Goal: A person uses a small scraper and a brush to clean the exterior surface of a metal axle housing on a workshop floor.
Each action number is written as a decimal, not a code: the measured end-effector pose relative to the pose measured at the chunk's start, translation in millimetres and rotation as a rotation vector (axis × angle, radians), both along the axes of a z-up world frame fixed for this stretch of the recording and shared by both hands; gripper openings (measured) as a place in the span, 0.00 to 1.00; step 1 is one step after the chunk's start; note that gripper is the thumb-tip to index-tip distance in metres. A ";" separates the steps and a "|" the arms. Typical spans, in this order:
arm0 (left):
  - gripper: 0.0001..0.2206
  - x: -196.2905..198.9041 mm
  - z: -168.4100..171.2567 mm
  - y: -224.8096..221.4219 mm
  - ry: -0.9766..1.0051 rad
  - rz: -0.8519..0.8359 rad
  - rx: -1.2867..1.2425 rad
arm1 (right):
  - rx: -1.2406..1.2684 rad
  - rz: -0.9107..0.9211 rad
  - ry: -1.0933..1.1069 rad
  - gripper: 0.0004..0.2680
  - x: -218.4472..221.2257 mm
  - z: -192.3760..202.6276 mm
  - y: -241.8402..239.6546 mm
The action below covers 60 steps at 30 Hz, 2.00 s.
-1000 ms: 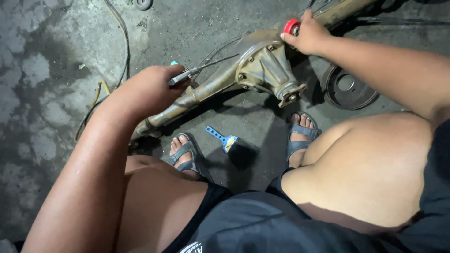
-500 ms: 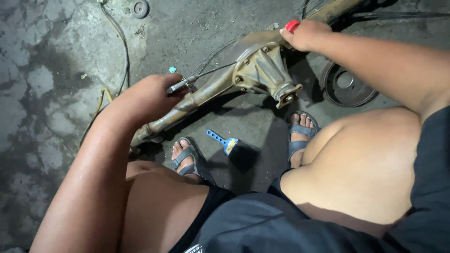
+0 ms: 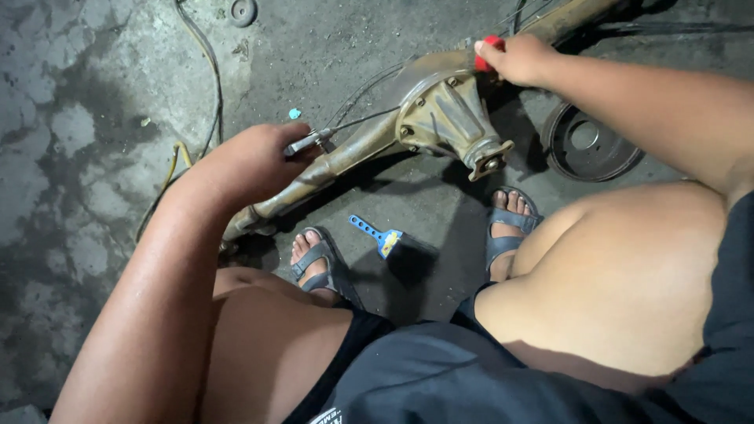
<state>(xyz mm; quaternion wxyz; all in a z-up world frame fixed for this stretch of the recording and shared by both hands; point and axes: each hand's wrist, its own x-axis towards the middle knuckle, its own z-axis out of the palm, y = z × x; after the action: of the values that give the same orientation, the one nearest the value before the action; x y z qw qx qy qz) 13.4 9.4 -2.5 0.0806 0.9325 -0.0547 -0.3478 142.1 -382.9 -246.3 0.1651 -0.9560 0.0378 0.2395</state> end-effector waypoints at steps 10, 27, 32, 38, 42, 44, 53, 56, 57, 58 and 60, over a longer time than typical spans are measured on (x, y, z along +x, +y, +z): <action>0.15 -0.9 8.7 -5.5 0.024 0.049 0.042 | 0.130 -0.125 0.017 0.32 -7.9 -1.5 5.4; 0.13 -44.0 4.6 -37.1 -0.300 0.202 -0.116 | 0.210 0.082 -0.027 0.26 5.2 22.6 35.6; 0.12 -59.0 -53.2 -53.5 -0.207 0.125 0.006 | -0.151 0.191 0.039 0.35 10.7 48.9 55.1; 0.10 -69.1 -52.5 -68.6 -0.174 0.073 -0.091 | -0.295 0.549 -0.140 0.32 11.6 51.9 65.2; 0.08 -68.0 -52.6 -68.4 -0.155 0.028 -0.037 | -0.379 0.572 -0.286 0.31 17.5 40.8 76.5; 0.10 -69.5 -47.0 -71.2 -0.088 0.076 -0.079 | -0.476 0.559 -0.170 0.31 8.0 49.2 90.9; 0.10 -68.5 -55.0 -74.7 -0.103 0.024 -0.098 | -0.366 0.593 -0.111 0.26 17.4 59.3 111.3; 0.12 -67.1 -56.2 -74.2 -0.079 0.032 -0.084 | -0.530 0.811 -0.170 0.24 22.9 62.8 112.0; 0.12 -62.6 -52.5 -71.9 -0.082 0.034 -0.083 | -0.530 0.812 -0.173 0.24 27.9 59.5 111.3; 0.13 -59.9 -50.1 -70.5 -0.049 0.054 -0.042 | -0.492 0.867 -0.218 0.26 28.8 53.2 108.2; 0.14 -55.2 -48.0 -63.7 -0.017 0.071 0.001 | -0.451 0.918 -0.263 0.28 24.9 48.9 105.1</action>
<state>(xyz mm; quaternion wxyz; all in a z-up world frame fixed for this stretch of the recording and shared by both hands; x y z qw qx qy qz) -41.9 -54.3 -50.6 0.0919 0.9368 -0.0220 -0.3368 167.0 -277.7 -197.5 -0.1635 -0.9078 -0.3554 0.1512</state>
